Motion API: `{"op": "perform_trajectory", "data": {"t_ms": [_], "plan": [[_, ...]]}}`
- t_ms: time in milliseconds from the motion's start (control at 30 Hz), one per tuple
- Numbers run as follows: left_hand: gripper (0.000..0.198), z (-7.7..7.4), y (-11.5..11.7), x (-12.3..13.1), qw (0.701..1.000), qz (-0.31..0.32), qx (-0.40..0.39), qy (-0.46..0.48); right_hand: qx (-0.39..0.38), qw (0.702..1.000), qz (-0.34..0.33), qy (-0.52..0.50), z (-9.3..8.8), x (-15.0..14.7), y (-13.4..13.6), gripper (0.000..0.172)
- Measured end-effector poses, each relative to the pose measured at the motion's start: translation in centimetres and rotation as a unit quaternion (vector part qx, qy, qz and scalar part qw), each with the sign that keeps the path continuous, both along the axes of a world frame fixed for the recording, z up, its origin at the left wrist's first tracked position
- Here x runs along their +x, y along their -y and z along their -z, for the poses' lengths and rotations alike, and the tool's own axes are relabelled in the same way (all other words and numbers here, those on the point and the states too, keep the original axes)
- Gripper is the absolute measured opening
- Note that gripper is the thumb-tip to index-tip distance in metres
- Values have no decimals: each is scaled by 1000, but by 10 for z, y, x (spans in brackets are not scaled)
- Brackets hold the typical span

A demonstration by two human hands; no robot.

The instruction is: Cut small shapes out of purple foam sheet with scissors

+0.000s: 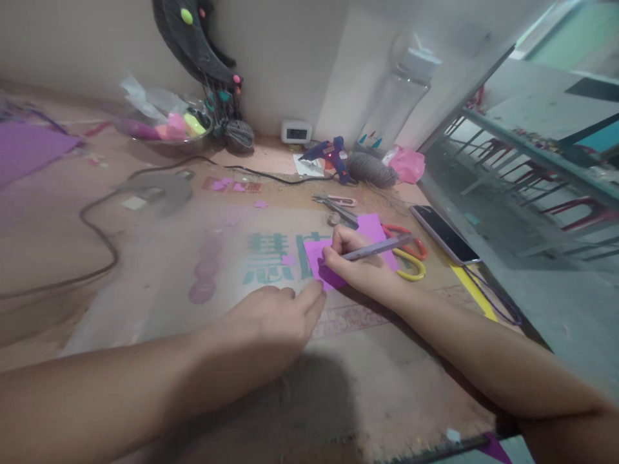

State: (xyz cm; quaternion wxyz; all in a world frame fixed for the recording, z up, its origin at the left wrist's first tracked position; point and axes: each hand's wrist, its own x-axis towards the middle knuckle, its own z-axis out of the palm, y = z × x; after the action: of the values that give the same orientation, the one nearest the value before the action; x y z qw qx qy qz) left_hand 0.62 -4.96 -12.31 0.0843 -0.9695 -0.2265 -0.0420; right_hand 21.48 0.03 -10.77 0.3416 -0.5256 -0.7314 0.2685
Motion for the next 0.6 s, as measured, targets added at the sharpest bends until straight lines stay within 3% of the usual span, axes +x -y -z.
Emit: {"op": "perform_trajectory", "data": {"t_ms": [333, 600], "plan": [[33, 0, -1, 1, 1000, 8, 7, 2, -1, 1000, -15, 12, 0, -2, 1, 29], [32, 2, -1, 0, 999, 10, -36, 39, -12, 999, -37, 1, -2, -3, 1, 31]]}}
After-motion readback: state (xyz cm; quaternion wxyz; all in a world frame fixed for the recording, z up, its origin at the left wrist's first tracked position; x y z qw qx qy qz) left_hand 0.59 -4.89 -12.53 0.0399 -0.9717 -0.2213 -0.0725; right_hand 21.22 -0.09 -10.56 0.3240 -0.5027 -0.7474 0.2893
